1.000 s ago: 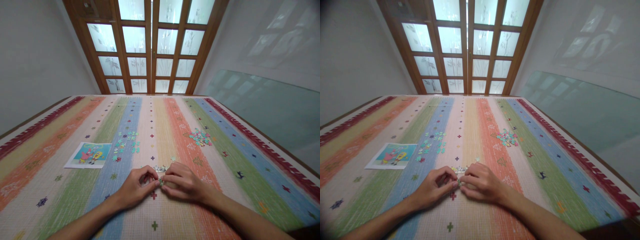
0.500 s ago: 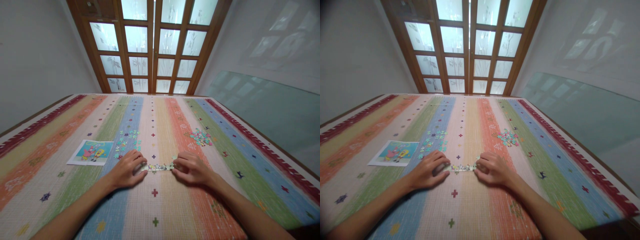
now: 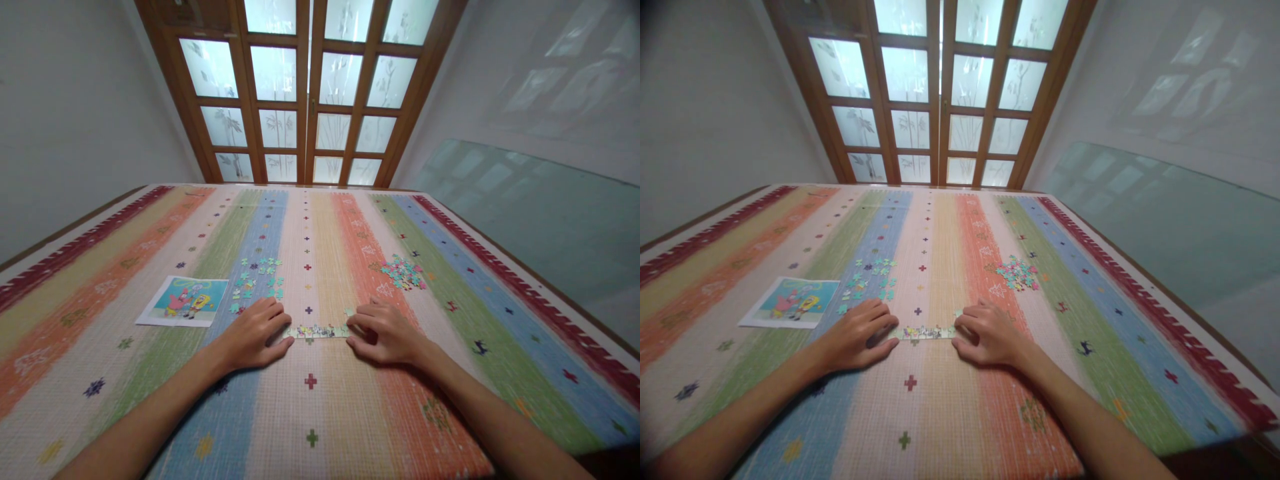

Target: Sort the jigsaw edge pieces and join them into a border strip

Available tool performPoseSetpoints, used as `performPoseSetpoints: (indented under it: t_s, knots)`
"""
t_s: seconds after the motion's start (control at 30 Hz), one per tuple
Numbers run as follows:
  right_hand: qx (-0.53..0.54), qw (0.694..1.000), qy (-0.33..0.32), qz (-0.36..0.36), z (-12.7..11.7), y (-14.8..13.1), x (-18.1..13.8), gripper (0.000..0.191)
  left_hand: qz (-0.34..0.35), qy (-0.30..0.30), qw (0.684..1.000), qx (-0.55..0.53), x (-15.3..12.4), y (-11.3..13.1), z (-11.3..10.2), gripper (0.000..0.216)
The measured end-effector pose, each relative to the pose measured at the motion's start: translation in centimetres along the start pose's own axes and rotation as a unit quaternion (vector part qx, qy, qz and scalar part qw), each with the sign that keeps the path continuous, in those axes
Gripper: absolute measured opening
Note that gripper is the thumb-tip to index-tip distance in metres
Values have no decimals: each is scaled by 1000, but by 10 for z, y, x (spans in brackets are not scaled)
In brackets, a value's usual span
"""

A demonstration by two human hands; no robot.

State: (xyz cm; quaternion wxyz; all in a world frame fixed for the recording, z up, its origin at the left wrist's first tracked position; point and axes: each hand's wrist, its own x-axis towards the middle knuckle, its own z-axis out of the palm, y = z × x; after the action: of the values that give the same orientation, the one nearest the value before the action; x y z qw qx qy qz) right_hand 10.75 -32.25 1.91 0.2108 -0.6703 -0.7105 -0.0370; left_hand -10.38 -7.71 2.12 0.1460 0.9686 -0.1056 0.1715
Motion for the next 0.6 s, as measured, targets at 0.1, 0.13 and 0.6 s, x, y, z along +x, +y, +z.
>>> performPoseSetpoints:
  t_s: [0.1,0.13,0.6]
  knots:
    - [5,1000,13,1,3,1,-1,21,9,0,1000,1,0,1,0,12]
    - [8,1000,16,0,3,1,-1,21,12,1,1000,2,0,1,0,11]
    - [37,999,-27,-4,5,0,-1,23,32,-14,999,31,0,1,2,19]
